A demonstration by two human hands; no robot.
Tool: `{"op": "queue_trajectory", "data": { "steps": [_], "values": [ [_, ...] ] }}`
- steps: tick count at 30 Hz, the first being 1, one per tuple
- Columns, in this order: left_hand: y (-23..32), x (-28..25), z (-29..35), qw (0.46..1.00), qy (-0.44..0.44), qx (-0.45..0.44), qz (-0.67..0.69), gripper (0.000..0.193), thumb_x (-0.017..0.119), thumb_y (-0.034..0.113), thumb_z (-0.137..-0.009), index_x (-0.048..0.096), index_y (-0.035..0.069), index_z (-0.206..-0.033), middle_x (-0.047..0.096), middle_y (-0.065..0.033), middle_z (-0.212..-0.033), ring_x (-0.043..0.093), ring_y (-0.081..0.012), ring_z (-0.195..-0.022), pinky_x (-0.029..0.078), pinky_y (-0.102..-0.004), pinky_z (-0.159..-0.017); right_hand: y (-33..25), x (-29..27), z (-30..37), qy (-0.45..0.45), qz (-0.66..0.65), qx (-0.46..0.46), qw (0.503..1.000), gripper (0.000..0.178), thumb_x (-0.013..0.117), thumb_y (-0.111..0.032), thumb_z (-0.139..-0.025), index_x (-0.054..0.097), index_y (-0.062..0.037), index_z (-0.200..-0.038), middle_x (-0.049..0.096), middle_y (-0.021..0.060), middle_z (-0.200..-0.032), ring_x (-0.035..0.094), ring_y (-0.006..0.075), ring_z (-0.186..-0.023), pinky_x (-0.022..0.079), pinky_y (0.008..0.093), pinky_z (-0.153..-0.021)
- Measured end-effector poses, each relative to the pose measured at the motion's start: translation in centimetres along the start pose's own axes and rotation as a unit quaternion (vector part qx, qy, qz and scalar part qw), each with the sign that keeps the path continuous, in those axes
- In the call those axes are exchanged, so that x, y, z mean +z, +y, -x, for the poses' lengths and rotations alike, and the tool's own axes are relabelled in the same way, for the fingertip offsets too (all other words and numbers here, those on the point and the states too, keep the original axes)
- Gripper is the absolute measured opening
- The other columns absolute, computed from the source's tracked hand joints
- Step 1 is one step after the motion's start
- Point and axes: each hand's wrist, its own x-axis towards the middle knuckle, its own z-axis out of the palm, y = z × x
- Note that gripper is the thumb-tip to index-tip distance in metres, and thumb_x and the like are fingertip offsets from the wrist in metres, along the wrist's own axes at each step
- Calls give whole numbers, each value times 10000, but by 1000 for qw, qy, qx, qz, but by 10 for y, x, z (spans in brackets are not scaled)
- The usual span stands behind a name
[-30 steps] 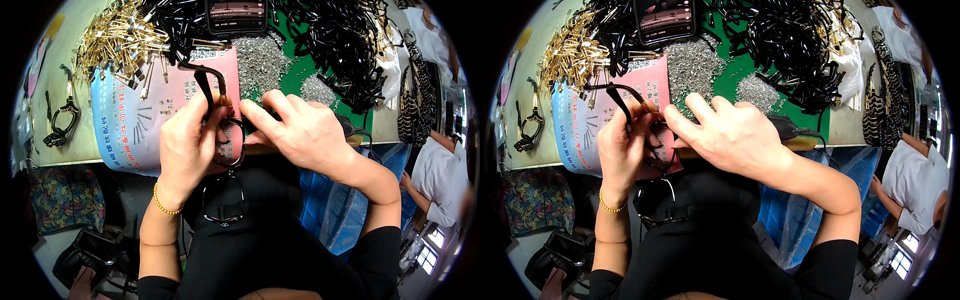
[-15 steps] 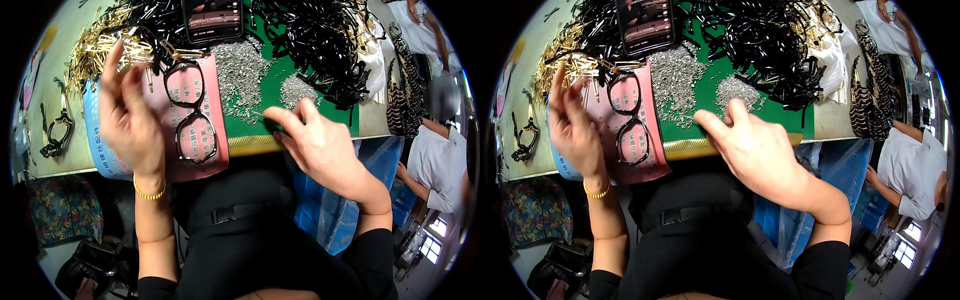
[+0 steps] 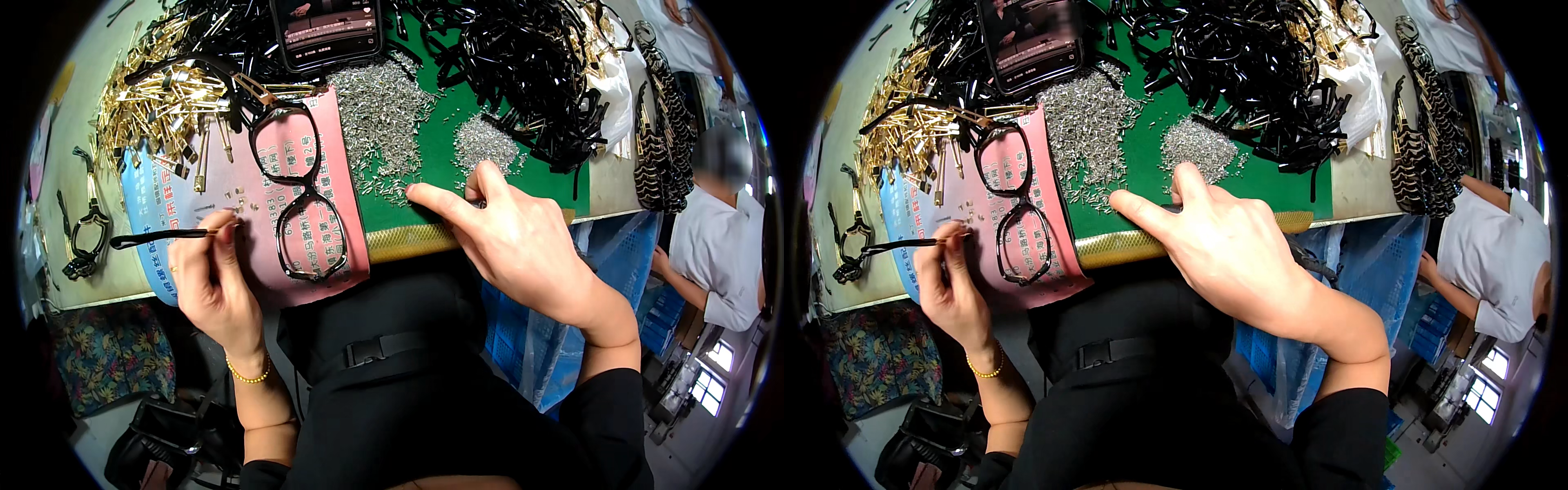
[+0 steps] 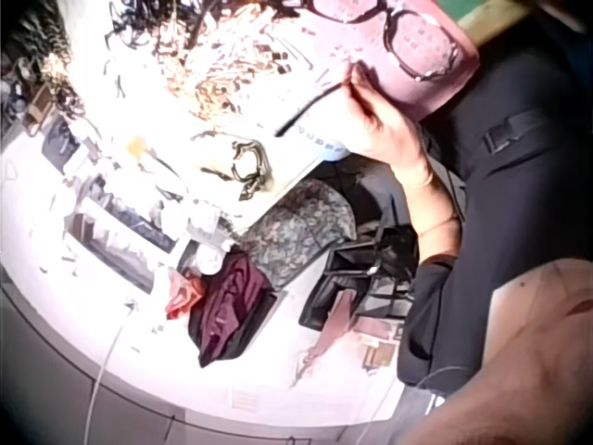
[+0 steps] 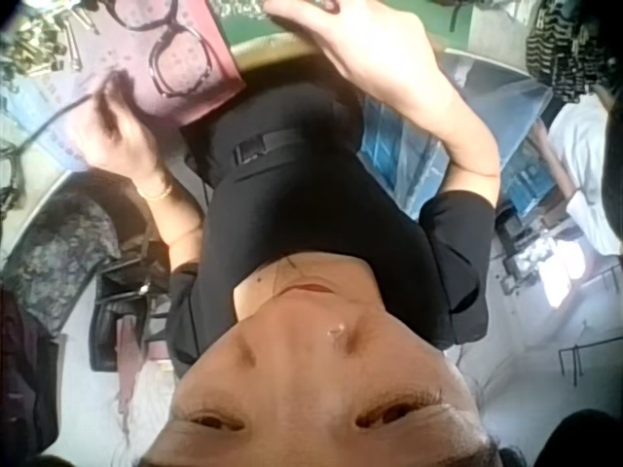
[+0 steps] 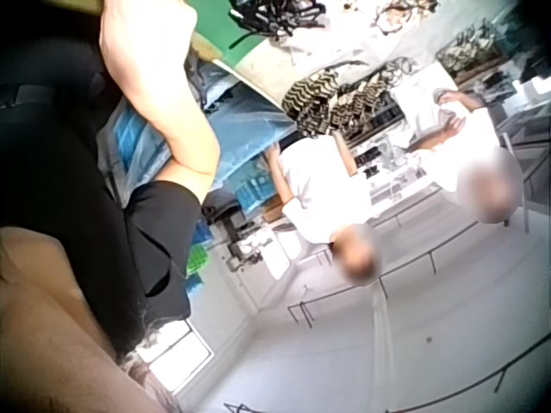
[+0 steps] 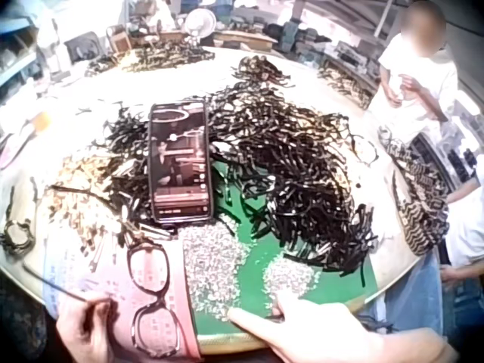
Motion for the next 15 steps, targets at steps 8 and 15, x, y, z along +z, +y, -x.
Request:
{"op": "queue_trajectory", "data": {
  "steps": [8, 15],
  "values": [
    [28, -10, 34, 970, -69, 234, -16, 387, 799, 191, -874, 561, 200, -1179, 754, 43, -1036, 646, -237, -1073, 406, -569, -1123, 0, 0, -1, 2, 13, -9, 1000, 596, 633, -57, -836, 590, -234, -1403, 554, 142, -943, 672, 244, -712, 534, 363, -517],
    [26, 11, 26, 977, -101, 185, 45, 271, 781, -56, -774, 594, 47, -941, 736, -95, -961, 689, -318, -1036, 506, -527, -1045, -2, 1, -1, -2, 13, -19, 1000, 649, 621, -44, -863, 537, -273, -1465, 572, 138, -990, 668, 267, -656, 553, 370, -530]
  ]
}}
